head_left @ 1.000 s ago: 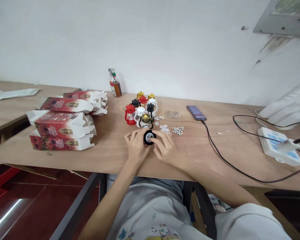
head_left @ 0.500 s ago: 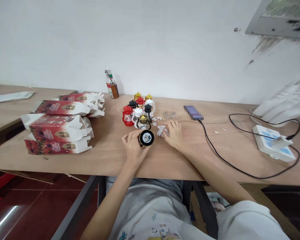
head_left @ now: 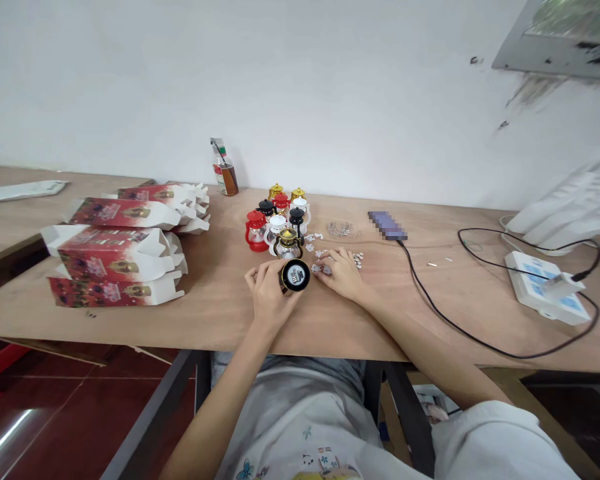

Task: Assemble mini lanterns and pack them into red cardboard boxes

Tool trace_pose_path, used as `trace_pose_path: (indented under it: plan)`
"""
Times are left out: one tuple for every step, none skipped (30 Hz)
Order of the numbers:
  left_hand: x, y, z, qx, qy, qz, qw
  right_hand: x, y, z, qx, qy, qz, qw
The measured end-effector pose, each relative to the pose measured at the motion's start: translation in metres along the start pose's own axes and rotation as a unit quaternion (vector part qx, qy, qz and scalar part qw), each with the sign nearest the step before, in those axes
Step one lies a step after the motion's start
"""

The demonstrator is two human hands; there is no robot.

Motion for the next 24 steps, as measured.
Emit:
trace_pose_path:
  plan:
    - [0.0,0.0,0.0,0.001,-0.001,-0.001,1.0,0.001,0.0,0.001,-0.006,-0.021,0.008,1.0]
    - [0.0,0.0,0.0,0.001,-0.001,-0.001,1.0,0.002,0.0,0.003,-0.016,-0.049,0.017,0.999]
    - [-0.001,-0.001,0.0,0.001,-0.001,-0.001,1.0,0.003,0.0,0.005,-0.029,-0.083,0.027,0.996]
    - [-0.001,-0.001,0.0,0.001,-0.001,-0.001,1.0,0.005,0.001,0.008,-0.046,-0.121,0.037,0.991]
    - [-0.001,-0.001,0.001,0.002,0.0,0.0,1.0,0.006,0.002,0.013,-0.068,-0.16,0.045,0.984]
    - [-0.001,-0.001,0.0,0.003,0.0,-0.001,1.0,0.008,0.004,0.017,-0.091,-0.198,0.048,0.975]
    - [-0.001,-0.001,0.0,0.004,0.0,-0.003,1.0,0.009,0.007,0.023,-0.115,-0.233,0.045,0.965]
    - [-0.002,-0.002,0.001,0.003,0.001,-0.006,1.0,0.01,0.009,0.028,-0.135,-0.263,0.038,0.954]
    - [-0.002,-0.002,0.0,0.003,0.001,-0.008,1.0,0.012,0.012,0.033,-0.15,-0.287,0.032,0.945]
    - [-0.002,-0.002,0.001,0.001,0.002,-0.01,1.0,0.015,0.015,0.038,-0.16,-0.307,0.029,0.938]
    - [-0.002,-0.002,0.001,-0.001,0.004,-0.011,1.0,0.019,0.019,0.043,-0.166,-0.321,0.032,0.932]
    - [-0.002,-0.002,0.001,-0.002,0.006,-0.011,1.0,0.023,0.022,0.048,-0.17,-0.331,0.042,0.927]
    - [-0.002,-0.002,0.001,-0.003,0.008,-0.01,1.0,0.028,0.025,0.052,-0.171,-0.335,0.054,0.925]
    - [-0.002,-0.001,0.001,-0.001,0.009,-0.01,1.0,0.033,0.028,0.056,-0.17,-0.336,0.069,0.924]
    - [-0.002,-0.001,0.0,0.002,0.01,-0.01,1.0,0.038,0.031,0.059,-0.165,-0.336,0.085,0.923]
    - [-0.002,-0.001,0.0,0.007,0.009,-0.01,1.0,0.043,0.033,0.061,-0.159,-0.336,0.101,0.923]
    - [-0.002,-0.001,0.0,0.012,0.008,-0.01,1.0,0.047,0.034,0.062,-0.151,-0.336,0.115,0.923]
    - [-0.003,-0.001,0.0,0.015,0.008,-0.011,1.0,0.05,0.036,0.062,-0.145,-0.336,0.124,0.922]
    - [-0.003,-0.001,-0.001,0.016,0.008,-0.014,1.0,0.052,0.036,0.062,-0.14,-0.338,0.131,0.922]
    - [-0.003,-0.002,0.0,0.015,0.007,-0.017,1.0,0.053,0.037,0.061,-0.138,-0.34,0.132,0.921]
    - [-0.004,-0.002,0.0,0.012,0.006,-0.02,1.0,0.053,0.037,0.059,-0.136,-0.344,0.13,0.92]
    - [-0.004,-0.002,0.0,0.01,0.003,-0.023,1.0,0.053,0.036,0.058,-0.135,-0.35,0.127,0.918]
    - [-0.005,-0.002,-0.001,0.008,0.0,-0.025,1.0,0.052,0.036,0.057,-0.135,-0.359,0.125,0.915]
    - [-0.005,-0.003,-0.001,0.008,-0.003,-0.026,1.0,0.052,0.036,0.056,-0.135,-0.37,0.123,0.911]
Point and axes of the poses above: each hand's wrist, its own y-axis away from the middle knuckle, its own z-axis out of the back of the hand, x = y × z, the point moved 6 cm from there along -y, towards the middle knuckle, and after that the axes turned 12 degrees about -z, right-handed, at the moved point
